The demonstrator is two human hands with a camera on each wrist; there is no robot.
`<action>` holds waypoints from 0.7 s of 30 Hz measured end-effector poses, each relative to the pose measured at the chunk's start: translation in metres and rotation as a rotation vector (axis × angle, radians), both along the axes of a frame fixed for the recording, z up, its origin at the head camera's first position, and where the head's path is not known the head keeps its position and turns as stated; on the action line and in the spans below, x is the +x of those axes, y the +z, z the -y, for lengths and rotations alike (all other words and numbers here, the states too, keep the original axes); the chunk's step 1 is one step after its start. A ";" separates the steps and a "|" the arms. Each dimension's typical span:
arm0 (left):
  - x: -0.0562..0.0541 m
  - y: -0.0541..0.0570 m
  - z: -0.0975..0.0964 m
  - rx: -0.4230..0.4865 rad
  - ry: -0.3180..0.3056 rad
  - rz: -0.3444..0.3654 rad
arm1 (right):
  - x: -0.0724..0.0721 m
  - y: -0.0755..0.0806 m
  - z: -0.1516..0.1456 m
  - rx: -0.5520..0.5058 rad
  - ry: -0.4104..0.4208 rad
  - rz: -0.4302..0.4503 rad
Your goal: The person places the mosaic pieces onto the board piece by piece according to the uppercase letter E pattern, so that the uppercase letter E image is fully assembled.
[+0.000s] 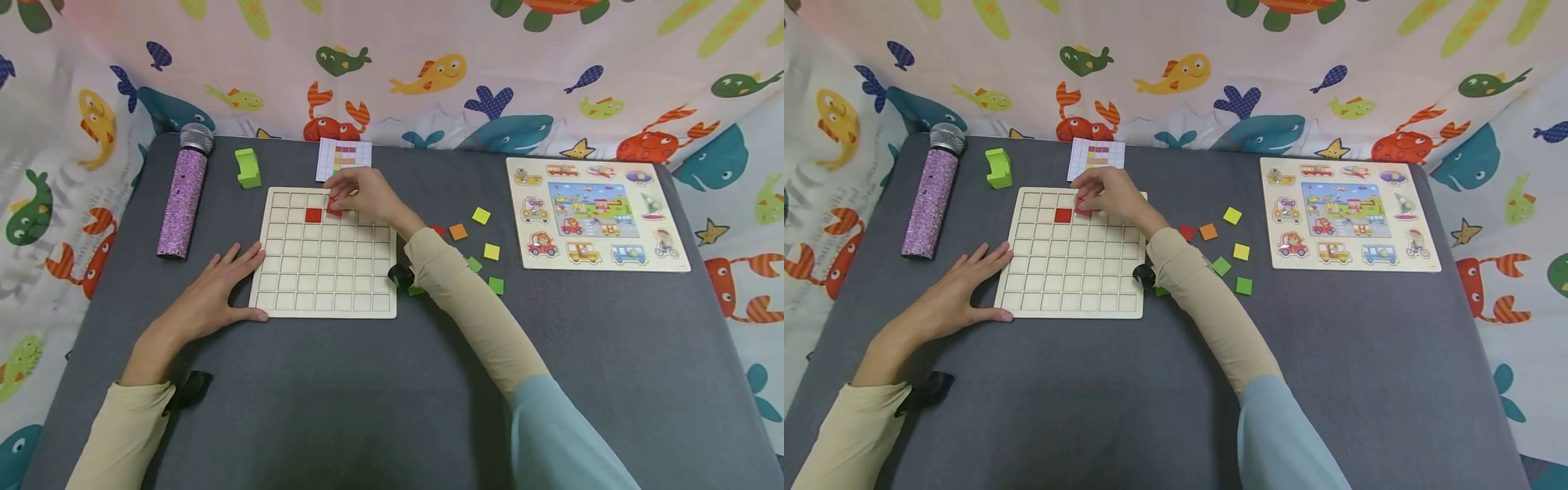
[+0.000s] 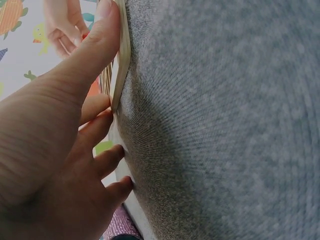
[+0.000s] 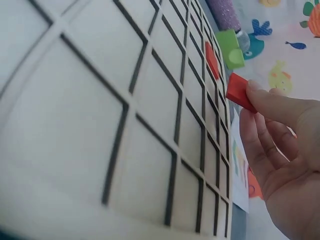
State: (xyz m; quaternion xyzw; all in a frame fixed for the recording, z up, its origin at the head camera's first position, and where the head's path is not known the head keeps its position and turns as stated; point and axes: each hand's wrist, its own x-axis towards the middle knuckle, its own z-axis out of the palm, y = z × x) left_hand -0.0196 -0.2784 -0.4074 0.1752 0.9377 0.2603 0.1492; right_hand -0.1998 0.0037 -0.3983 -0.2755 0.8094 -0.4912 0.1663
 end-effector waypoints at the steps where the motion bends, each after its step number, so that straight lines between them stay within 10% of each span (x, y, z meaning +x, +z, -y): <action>1: 0.000 0.000 0.000 -0.001 0.001 0.003 | 0.001 -0.001 0.003 -0.003 0.000 0.010; 21: 0.000 -0.001 0.001 0.018 -0.003 -0.008 | 0.008 -0.009 0.015 0.118 0.044 -0.011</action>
